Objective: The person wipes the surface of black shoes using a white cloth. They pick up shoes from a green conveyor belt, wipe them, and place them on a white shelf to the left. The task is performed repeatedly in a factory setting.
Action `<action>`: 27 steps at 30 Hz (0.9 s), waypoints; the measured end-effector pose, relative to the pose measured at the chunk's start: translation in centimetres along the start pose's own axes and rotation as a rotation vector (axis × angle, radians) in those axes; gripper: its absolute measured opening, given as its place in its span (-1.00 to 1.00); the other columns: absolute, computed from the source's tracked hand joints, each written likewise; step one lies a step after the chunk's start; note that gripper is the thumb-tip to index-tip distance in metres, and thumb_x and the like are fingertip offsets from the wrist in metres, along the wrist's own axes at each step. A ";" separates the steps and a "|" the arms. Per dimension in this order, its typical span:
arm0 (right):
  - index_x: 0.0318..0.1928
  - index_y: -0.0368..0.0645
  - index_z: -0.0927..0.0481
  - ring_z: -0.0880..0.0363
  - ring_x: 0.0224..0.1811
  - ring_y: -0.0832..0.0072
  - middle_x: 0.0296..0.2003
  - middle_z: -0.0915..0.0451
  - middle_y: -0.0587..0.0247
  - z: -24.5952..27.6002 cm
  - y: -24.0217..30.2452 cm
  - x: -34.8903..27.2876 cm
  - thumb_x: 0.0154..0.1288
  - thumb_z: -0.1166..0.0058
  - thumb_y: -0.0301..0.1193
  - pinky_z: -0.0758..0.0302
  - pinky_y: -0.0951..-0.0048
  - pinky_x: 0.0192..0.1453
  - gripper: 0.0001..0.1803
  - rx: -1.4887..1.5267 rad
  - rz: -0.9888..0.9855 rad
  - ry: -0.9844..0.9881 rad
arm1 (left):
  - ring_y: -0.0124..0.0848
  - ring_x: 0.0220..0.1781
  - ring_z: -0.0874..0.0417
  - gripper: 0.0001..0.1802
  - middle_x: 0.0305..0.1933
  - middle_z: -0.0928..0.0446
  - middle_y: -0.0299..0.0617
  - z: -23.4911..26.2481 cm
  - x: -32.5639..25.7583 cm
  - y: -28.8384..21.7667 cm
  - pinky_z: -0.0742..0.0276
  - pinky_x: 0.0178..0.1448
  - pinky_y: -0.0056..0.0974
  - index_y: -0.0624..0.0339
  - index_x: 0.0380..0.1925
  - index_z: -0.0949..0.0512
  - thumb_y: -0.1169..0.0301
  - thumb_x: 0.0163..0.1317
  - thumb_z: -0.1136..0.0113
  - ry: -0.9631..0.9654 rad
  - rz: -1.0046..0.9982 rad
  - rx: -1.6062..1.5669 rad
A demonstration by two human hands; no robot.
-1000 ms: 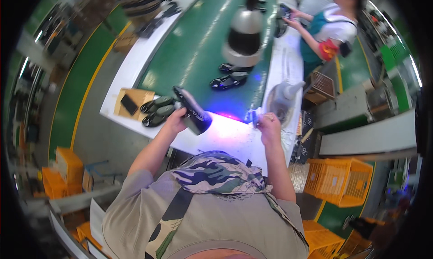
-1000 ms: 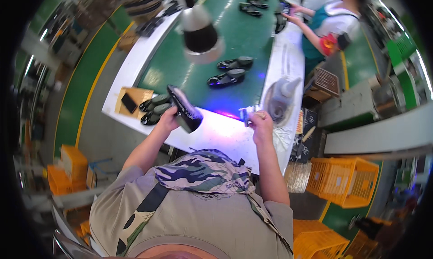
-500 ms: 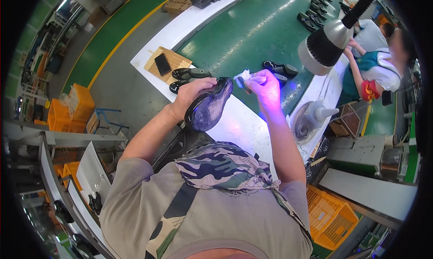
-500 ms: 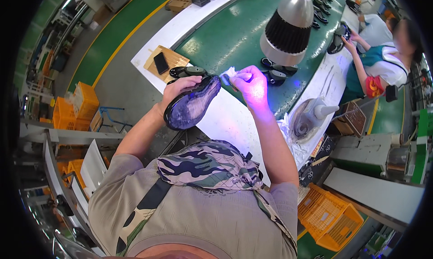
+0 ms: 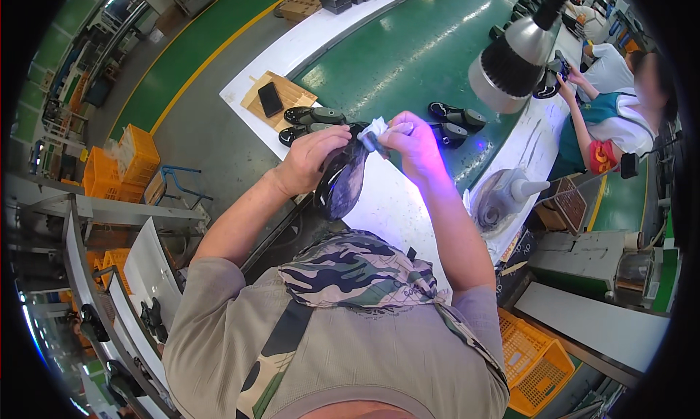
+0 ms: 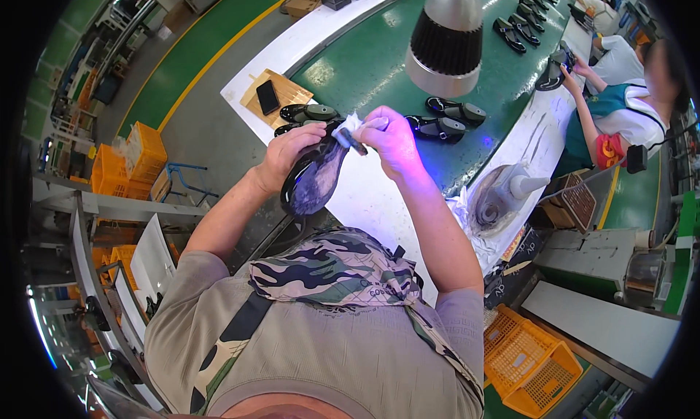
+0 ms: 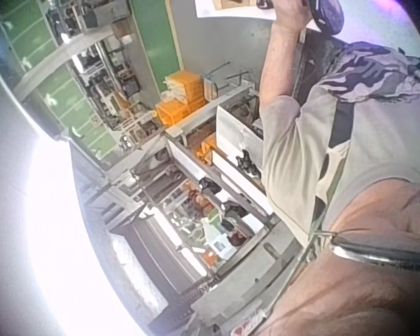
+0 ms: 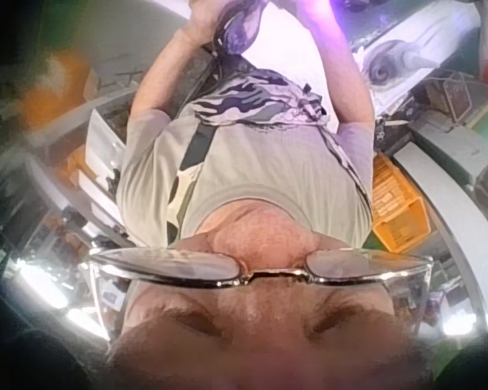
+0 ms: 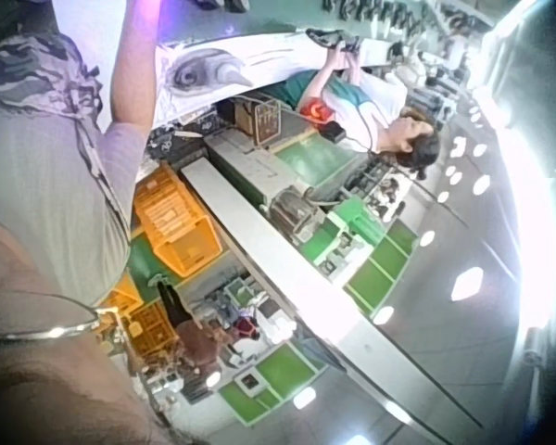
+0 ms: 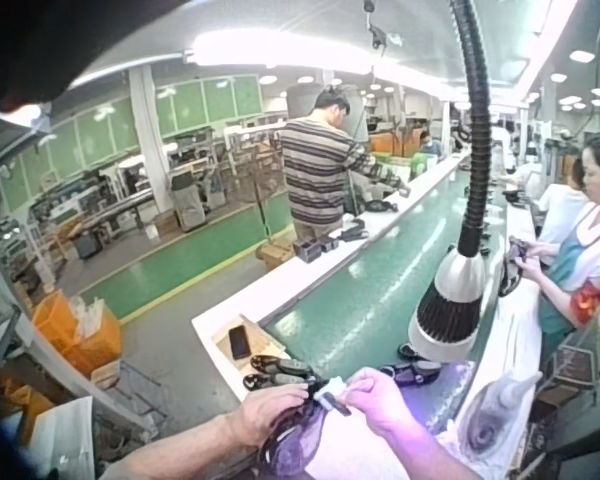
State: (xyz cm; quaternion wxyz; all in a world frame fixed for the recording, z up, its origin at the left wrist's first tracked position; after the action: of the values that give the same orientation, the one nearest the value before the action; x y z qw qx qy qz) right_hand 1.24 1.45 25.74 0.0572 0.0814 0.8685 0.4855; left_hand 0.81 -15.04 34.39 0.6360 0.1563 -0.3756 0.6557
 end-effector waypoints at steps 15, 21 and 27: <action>-0.34 -0.24 -0.43 -0.52 -0.47 0.54 -0.46 -0.52 0.23 3.2 7.8 -3.0 0.13 -0.26 -0.57 -0.46 0.51 -0.39 -0.78 -0.148 0.273 0.012 | -0.23 -0.23 -0.67 -0.26 -0.27 -0.61 -0.12 -8.9 1.7 3.5 -0.56 -0.10 -0.22 0.21 -0.11 -0.52 0.45 -0.45 -0.63 0.541 0.474 -0.279; -0.34 -0.24 -0.41 -0.56 -0.32 0.57 -0.29 -0.55 0.15 5.2 8.8 -2.6 0.18 -0.21 -0.60 -0.51 0.56 -0.25 -0.81 -0.168 0.405 -0.045 | -0.35 -0.22 -0.67 -0.27 -0.27 -0.65 -0.09 -11.6 -0.4 4.5 -0.55 -0.09 -0.26 0.34 -0.11 -0.49 0.32 -0.35 -0.63 0.728 0.578 -0.577; -0.35 -0.22 -0.40 -0.55 -0.22 0.53 -0.26 -0.55 0.11 5.8 8.1 -2.2 0.14 -0.19 -0.64 -0.53 0.46 -0.09 -0.80 -0.247 0.484 0.019 | -0.45 -0.21 -0.62 -0.34 -0.26 -0.62 -0.20 -12.6 -2.2 4.5 -0.53 -0.08 -0.30 0.37 -0.09 -0.50 0.32 -0.20 -0.59 0.750 0.823 -0.823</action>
State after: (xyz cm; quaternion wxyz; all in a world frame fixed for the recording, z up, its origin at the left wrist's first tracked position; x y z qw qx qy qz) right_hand 5.11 10.00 29.72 -0.0589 0.2745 0.7584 0.5883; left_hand 0.25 -7.48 23.17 0.4302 -0.4900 -0.3772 0.6577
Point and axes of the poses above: each hand's wrist, its own x-axis towards the middle knuckle, its own z-axis out of the back of the hand, y = z × x, the point moved 10 cm from there along x, towards the middle knuckle
